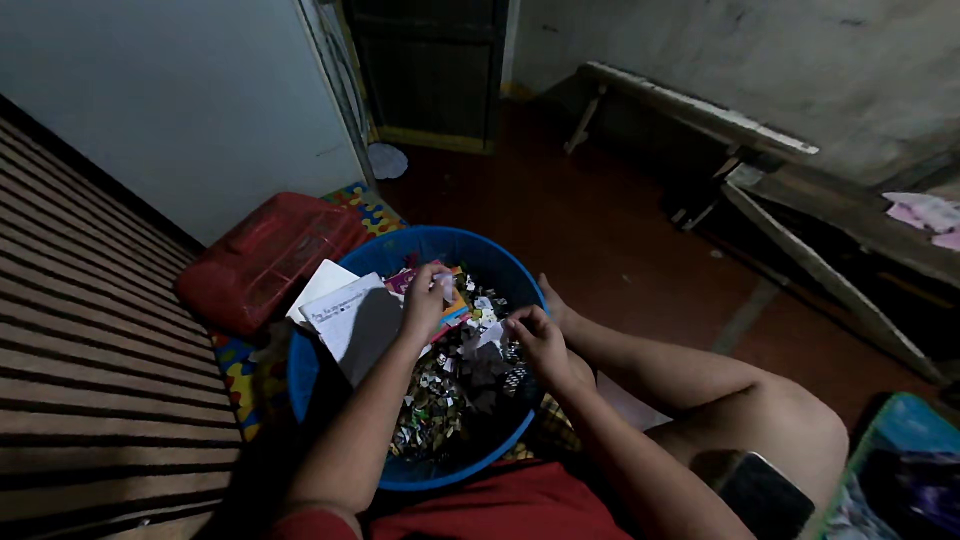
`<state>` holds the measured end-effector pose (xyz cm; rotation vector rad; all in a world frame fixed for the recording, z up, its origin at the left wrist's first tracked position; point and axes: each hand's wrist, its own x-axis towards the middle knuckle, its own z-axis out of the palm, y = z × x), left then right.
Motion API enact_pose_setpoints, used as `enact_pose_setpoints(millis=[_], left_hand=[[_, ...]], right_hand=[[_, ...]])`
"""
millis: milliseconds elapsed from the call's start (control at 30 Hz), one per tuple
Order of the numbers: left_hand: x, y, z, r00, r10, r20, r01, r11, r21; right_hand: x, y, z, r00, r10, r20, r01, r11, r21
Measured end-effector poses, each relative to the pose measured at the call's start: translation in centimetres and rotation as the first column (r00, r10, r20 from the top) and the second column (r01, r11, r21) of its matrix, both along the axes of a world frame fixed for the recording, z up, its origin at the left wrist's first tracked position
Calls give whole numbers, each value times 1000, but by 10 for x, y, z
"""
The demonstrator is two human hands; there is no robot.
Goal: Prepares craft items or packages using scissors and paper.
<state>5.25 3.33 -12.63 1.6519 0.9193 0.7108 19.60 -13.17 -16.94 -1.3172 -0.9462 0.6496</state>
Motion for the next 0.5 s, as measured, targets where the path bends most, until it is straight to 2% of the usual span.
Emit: enact_pose_setpoints(millis=[100,167,233,367,500], left_hand=[[3,-12,4,949,-272,-162,280,959,31],[6,-22,6,862,-445,-243,467,883,42],[8,-31,10,790,-536,-299,574,818,51],[12,-39,10,779,-490,-391,562,823,87],[13,-37,10,787,-494,-369,550,833,58]], right_hand=[[1,1,-1,1000,2,-5,-2,1000,7],[1,1,-1,1000,0,1,0,1000,8],[0,1,-1,1000,-11,2,11,1000,12],[1,0,-2,1000,-20,-16,21,999,30],[2,1,-4,1000,-1,-6,1,999,43]])
